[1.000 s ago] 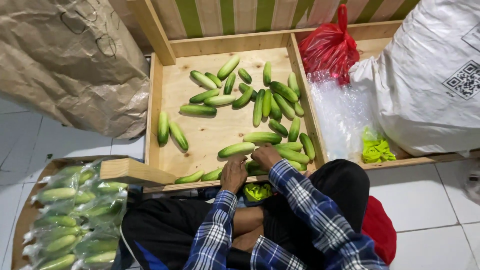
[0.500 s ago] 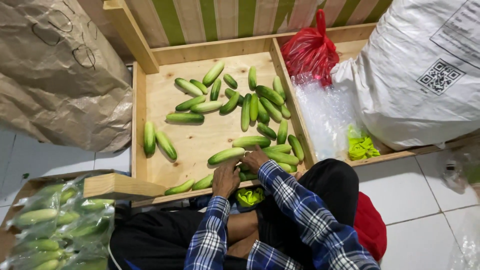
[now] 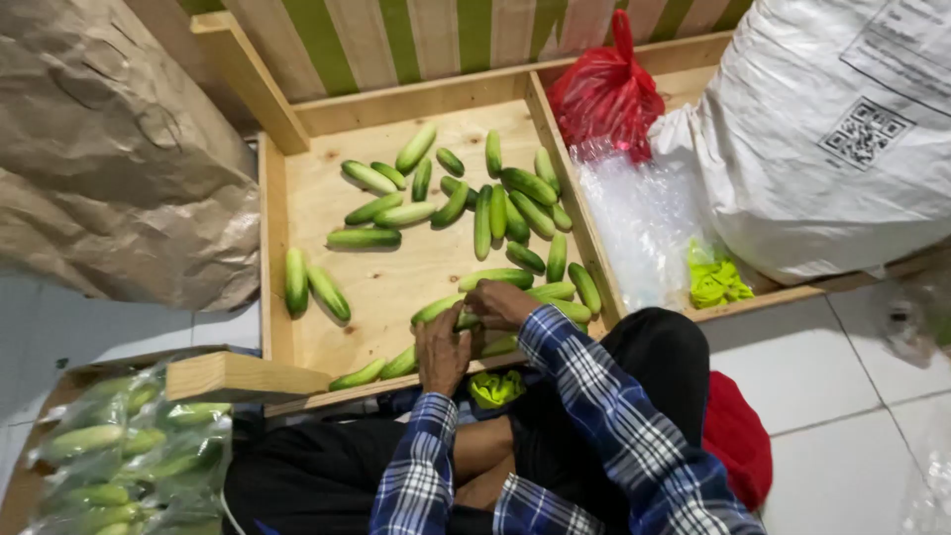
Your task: Packaging individual cucumbers into small plastic bags and placing them into a cardboard box
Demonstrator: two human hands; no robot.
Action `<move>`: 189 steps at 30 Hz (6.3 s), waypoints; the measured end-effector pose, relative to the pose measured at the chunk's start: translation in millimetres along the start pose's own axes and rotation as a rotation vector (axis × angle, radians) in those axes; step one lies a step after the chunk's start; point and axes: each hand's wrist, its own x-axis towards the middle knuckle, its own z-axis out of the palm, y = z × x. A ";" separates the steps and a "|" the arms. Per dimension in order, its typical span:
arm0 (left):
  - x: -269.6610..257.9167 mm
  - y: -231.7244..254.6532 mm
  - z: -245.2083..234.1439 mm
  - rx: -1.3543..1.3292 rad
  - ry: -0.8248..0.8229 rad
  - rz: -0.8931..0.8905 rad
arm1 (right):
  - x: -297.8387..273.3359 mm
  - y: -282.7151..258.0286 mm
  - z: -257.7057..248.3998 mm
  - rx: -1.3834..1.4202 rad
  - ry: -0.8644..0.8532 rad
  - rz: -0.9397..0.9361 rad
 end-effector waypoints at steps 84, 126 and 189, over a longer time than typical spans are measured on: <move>-26.8 151.9 -153.2 -1.585 0.284 -0.378 | -68.0 -301.2 -60.9 -0.125 0.658 -0.299; -38.2 195.7 -177.9 -1.420 0.451 -0.563 | -84.3 -322.7 -84.7 0.099 0.723 -0.249; -57.2 228.9 -141.3 -1.904 0.500 -0.609 | -121.1 -318.1 -85.5 0.251 0.898 -0.066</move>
